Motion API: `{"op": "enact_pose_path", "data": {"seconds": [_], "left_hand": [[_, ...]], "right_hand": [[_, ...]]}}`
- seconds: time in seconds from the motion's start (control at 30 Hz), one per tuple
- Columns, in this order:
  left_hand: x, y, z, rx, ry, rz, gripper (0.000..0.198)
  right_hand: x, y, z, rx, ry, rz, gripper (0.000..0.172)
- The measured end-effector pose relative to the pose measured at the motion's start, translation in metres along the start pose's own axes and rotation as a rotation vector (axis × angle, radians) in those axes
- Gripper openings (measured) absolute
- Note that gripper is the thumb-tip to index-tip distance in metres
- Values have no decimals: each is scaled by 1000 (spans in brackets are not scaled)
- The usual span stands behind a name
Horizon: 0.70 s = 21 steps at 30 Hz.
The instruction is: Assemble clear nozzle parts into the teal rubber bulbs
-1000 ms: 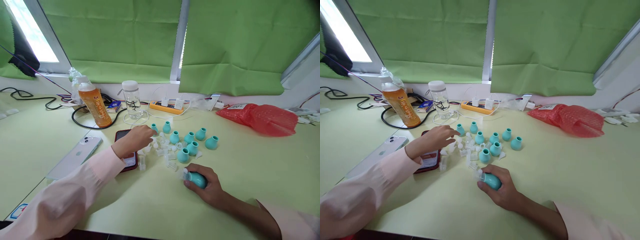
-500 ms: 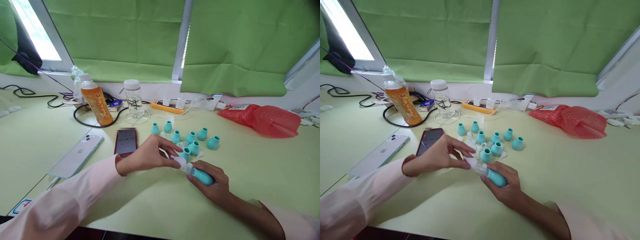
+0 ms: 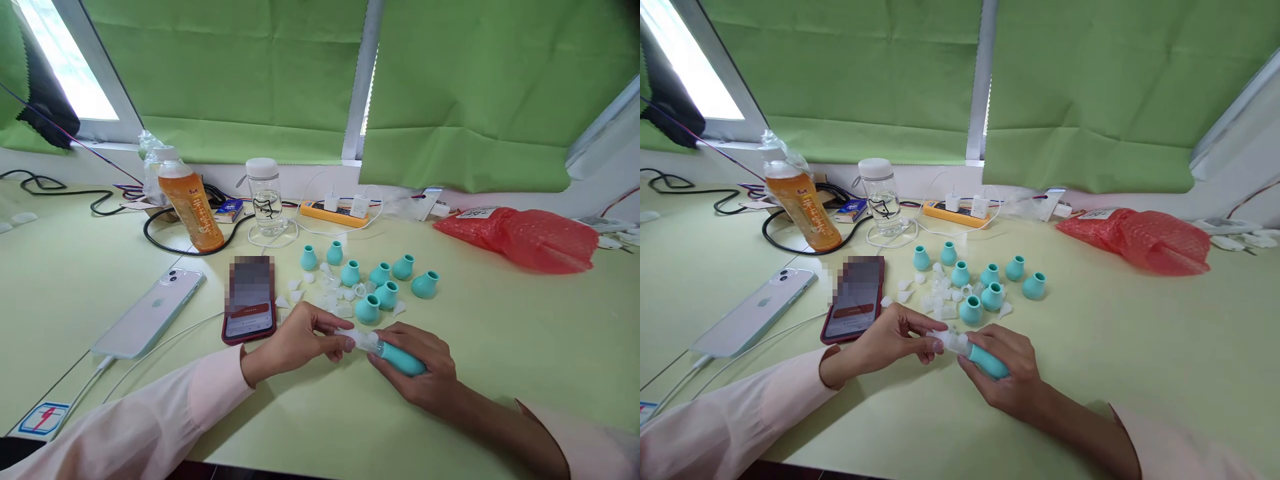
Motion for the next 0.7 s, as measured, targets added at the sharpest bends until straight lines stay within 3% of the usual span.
{"op": "enact_pose_path", "data": {"seconds": [0.27, 0.5, 0.7], "left_hand": [[-3, -4, -3, -77, -11, 45, 29], [-4, -13, -16, -311, 516, -13, 24], [-9, -17, -22, -590, 920, -89, 21]], "right_hand": [[2, 1, 6, 96, -108, 47, 26], [2, 6, 1, 72, -27, 172, 20], [4, 12, -4, -102, 117, 227, 16]]}}
Point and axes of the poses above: each hand's wrist, its own y-axis towards the middle knuckle, its own x-axis out of the back of the hand, z = x × y, the point moved 3 cm from there along y, towards the middle knuckle, and after that the axes turned 14 degrees about y, right-handed, at the moved point
